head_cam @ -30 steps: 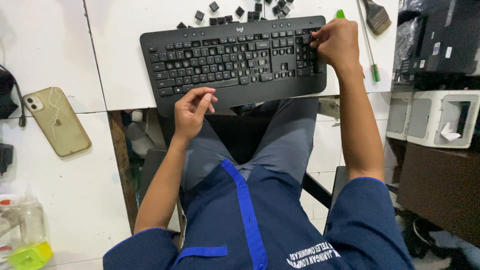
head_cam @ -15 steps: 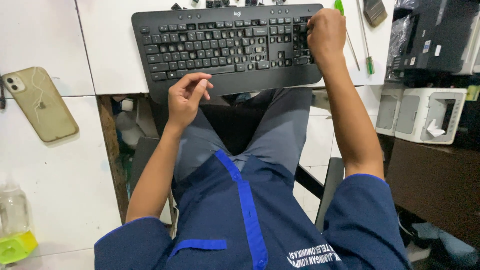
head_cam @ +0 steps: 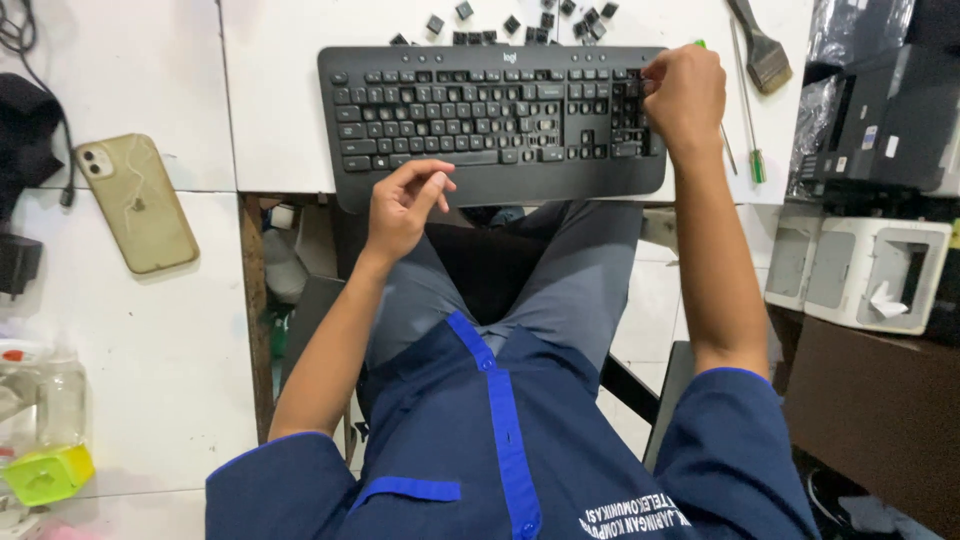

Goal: Attaching individual keycaps to a computer keyboard frame.

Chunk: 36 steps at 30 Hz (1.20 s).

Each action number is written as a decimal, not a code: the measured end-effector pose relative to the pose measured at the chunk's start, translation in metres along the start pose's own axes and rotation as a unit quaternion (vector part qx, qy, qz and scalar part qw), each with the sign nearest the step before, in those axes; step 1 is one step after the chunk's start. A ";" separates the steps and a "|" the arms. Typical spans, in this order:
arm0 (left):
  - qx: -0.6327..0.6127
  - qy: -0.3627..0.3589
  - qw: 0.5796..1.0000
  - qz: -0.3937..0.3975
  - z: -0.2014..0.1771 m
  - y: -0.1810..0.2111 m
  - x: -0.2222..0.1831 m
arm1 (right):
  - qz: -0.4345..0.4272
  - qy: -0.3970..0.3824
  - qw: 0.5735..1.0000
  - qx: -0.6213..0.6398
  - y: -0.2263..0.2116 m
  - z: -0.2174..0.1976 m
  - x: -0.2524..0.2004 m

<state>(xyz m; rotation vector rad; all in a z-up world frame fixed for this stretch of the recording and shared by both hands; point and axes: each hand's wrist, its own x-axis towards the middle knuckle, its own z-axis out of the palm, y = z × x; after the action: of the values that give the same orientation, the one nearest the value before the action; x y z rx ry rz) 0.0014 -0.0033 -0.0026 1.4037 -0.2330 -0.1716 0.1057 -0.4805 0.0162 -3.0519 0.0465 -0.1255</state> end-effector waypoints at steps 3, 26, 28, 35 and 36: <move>-0.005 0.002 1.000 -0.008 0.001 -0.004 0.001 | -0.033 0.037 0.996 0.069 -0.058 -0.020 0.011; -0.002 -0.031 0.999 -0.029 -0.007 0.001 0.001 | -0.229 -0.028 0.946 0.228 -0.210 0.052 0.112; 0.000 -0.031 0.999 -0.032 -0.007 0.001 0.001 | -0.246 0.007 0.939 0.242 -0.205 0.052 0.109; -0.004 -0.028 0.999 -0.028 -0.005 0.001 0.002 | -0.337 0.100 0.911 0.217 -0.196 0.053 0.105; -0.005 -0.027 0.999 -0.027 -0.005 0.002 0.002 | -0.326 0.084 0.914 0.225 -0.196 0.053 0.105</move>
<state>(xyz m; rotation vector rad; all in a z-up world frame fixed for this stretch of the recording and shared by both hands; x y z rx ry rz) 0.0044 0.0016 -0.0008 1.3983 -0.2380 -0.2554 0.2204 -0.2842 -0.0111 -2.4624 -0.8639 -0.3794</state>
